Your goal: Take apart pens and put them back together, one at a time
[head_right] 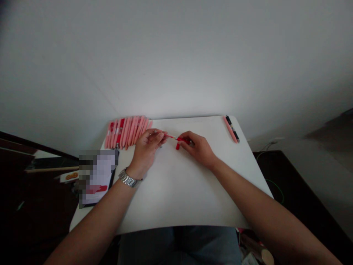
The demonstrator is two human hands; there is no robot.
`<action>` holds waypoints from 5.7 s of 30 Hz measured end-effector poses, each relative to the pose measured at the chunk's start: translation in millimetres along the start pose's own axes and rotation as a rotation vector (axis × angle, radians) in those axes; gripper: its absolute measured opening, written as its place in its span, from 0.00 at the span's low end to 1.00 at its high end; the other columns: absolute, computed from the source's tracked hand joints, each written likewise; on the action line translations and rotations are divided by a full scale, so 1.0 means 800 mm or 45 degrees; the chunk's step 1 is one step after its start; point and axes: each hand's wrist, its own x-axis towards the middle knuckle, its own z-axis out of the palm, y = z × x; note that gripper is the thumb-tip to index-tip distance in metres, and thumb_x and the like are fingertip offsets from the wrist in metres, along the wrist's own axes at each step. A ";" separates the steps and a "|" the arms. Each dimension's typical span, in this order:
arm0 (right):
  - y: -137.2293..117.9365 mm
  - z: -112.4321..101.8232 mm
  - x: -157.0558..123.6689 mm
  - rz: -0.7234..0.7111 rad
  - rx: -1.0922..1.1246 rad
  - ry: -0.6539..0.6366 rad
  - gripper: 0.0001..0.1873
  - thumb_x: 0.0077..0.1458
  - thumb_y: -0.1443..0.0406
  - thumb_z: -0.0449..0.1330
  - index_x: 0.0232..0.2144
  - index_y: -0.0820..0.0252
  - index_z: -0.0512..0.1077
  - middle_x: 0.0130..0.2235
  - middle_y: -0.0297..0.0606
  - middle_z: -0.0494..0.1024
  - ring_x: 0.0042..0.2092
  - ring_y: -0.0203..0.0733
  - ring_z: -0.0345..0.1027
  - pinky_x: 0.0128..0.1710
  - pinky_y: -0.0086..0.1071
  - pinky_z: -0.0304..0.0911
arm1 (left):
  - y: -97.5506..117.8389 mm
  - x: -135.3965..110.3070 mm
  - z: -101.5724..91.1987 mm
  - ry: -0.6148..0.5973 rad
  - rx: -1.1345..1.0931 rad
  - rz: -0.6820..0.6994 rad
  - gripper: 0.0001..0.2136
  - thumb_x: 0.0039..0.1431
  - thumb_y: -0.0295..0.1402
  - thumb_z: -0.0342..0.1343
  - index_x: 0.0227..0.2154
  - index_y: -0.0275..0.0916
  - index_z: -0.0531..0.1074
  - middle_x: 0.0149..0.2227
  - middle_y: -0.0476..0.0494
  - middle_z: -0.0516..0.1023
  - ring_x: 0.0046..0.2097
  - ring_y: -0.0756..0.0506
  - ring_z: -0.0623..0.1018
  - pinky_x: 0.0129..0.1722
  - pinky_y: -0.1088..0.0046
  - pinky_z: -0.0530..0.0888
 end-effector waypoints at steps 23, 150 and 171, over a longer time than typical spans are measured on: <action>-0.002 -0.001 0.000 -0.025 0.027 0.031 0.17 0.62 0.52 0.61 0.48 0.55 0.73 0.38 0.39 0.81 0.37 0.43 0.73 0.38 0.35 0.67 | 0.000 -0.001 0.001 -0.020 0.009 -0.033 0.13 0.56 0.37 0.69 0.40 0.39 0.77 0.45 0.40 0.84 0.46 0.47 0.82 0.48 0.69 0.78; 0.003 -0.005 0.003 0.083 0.017 0.304 0.20 0.66 0.48 0.55 0.43 0.57 0.72 0.30 0.34 0.73 0.31 0.39 0.65 0.33 0.33 0.60 | 0.004 -0.009 0.004 -0.619 1.595 0.713 0.16 0.63 0.29 0.59 0.53 0.43 0.73 0.57 0.41 0.76 0.58 0.39 0.73 0.65 0.52 0.64; 0.002 -0.004 0.003 0.106 0.037 0.291 0.19 0.65 0.48 0.56 0.42 0.57 0.72 0.29 0.34 0.72 0.30 0.40 0.64 0.32 0.34 0.60 | 0.006 -0.009 0.004 -0.569 1.526 0.683 0.13 0.65 0.29 0.58 0.50 0.45 0.74 0.50 0.43 0.80 0.53 0.41 0.76 0.64 0.51 0.65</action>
